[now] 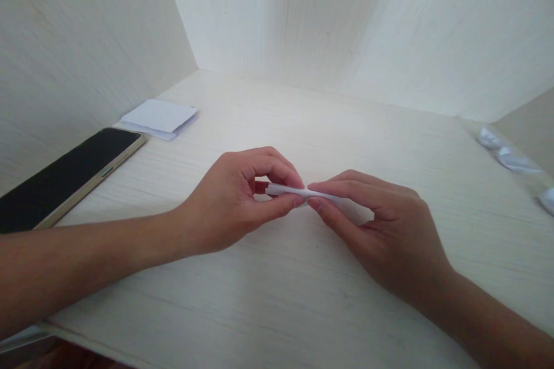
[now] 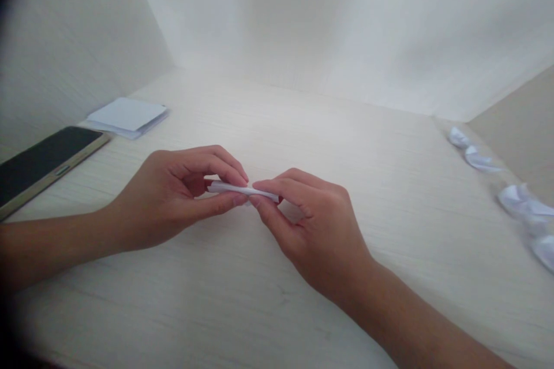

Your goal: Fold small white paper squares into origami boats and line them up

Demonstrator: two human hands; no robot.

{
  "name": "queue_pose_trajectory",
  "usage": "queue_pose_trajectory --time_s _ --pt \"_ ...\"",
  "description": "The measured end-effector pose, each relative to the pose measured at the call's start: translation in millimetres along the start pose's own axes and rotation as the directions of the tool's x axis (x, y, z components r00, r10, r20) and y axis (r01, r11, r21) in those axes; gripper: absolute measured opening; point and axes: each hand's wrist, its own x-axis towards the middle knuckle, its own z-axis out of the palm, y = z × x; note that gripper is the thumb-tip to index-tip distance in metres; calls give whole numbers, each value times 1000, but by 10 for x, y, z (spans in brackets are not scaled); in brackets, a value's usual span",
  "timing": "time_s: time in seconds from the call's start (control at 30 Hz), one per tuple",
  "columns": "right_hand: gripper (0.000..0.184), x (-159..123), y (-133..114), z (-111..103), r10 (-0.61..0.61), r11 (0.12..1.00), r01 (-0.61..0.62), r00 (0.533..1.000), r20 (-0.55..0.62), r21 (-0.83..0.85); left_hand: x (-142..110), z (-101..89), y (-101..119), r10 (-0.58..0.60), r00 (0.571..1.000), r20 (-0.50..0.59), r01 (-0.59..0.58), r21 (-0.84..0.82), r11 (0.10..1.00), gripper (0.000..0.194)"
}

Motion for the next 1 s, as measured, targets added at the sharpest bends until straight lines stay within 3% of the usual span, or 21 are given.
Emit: queue_pose_trajectory --time_s 0.27,1.0 --pt "18 10 -1 -39 -3 1000 2 998 69 20 20 4 -3 -11 1000 28 12 -21 1000 4" --pt "17 0 -15 -42 -43 999 42 997 58 17 18 -1 49 11 999 37 -10 -30 1000 4"
